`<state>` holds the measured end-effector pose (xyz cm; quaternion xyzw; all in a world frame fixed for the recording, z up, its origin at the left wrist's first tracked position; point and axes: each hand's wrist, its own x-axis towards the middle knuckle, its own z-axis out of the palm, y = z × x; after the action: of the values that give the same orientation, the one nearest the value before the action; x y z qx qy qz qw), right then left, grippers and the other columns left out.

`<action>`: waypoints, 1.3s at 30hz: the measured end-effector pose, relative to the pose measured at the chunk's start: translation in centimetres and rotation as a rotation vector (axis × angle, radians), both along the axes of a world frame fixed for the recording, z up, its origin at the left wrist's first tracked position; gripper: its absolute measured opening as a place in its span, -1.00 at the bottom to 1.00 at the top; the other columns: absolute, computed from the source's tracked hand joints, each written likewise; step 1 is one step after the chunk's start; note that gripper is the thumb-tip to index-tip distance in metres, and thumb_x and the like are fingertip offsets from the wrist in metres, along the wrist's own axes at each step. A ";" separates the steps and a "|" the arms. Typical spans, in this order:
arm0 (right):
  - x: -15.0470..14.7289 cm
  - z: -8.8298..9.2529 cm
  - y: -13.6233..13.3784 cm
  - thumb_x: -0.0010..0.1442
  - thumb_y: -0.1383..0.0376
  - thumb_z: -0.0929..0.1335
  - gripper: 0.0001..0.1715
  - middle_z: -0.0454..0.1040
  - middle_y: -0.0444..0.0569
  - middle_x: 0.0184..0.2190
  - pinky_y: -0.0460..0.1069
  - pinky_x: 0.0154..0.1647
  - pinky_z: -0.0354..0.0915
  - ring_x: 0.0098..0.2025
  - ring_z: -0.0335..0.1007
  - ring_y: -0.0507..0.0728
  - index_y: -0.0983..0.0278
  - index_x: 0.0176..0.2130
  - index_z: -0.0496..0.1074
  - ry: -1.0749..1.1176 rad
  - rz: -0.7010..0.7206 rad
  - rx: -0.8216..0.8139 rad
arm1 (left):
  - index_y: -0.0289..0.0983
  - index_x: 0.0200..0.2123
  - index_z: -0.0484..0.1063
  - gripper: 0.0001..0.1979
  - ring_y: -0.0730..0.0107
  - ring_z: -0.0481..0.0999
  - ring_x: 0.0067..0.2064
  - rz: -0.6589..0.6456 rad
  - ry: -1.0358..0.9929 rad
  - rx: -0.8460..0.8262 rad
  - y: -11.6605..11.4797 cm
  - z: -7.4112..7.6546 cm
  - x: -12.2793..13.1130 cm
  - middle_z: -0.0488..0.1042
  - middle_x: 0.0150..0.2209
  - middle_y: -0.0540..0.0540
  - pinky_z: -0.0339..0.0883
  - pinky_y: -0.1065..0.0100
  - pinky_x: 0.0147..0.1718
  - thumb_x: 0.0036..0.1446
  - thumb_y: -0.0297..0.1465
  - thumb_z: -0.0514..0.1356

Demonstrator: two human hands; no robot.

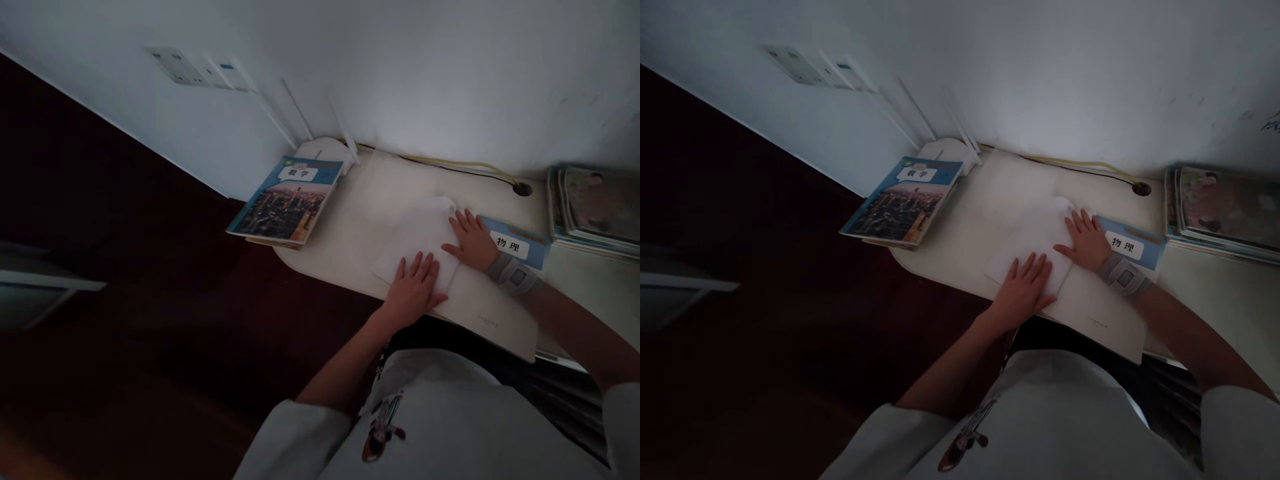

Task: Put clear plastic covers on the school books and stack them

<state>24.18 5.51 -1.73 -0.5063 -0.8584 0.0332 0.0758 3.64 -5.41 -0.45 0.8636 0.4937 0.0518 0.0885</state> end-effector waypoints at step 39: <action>1.0 -0.2 0.2 0.26 -0.18 -0.10 -0.01 0.01 0.28 0.33 0.22 0.32 -0.03 0.39 -0.16 0.24 0.45 0.33 -0.02 0.677 -0.423 -0.032 | -0.15 0.10 0.31 -0.39 0.26 0.43 0.10 0.244 -1.087 -0.496 11.0 7.0 -6.0 0.40 0.14 -0.13 0.41 0.13 -0.08 0.31 -0.01 -0.32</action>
<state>25.14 5.74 -1.94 -0.6336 -0.6611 0.1950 0.3515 -2.35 5.62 6.56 0.6044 0.4705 0.3785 0.5197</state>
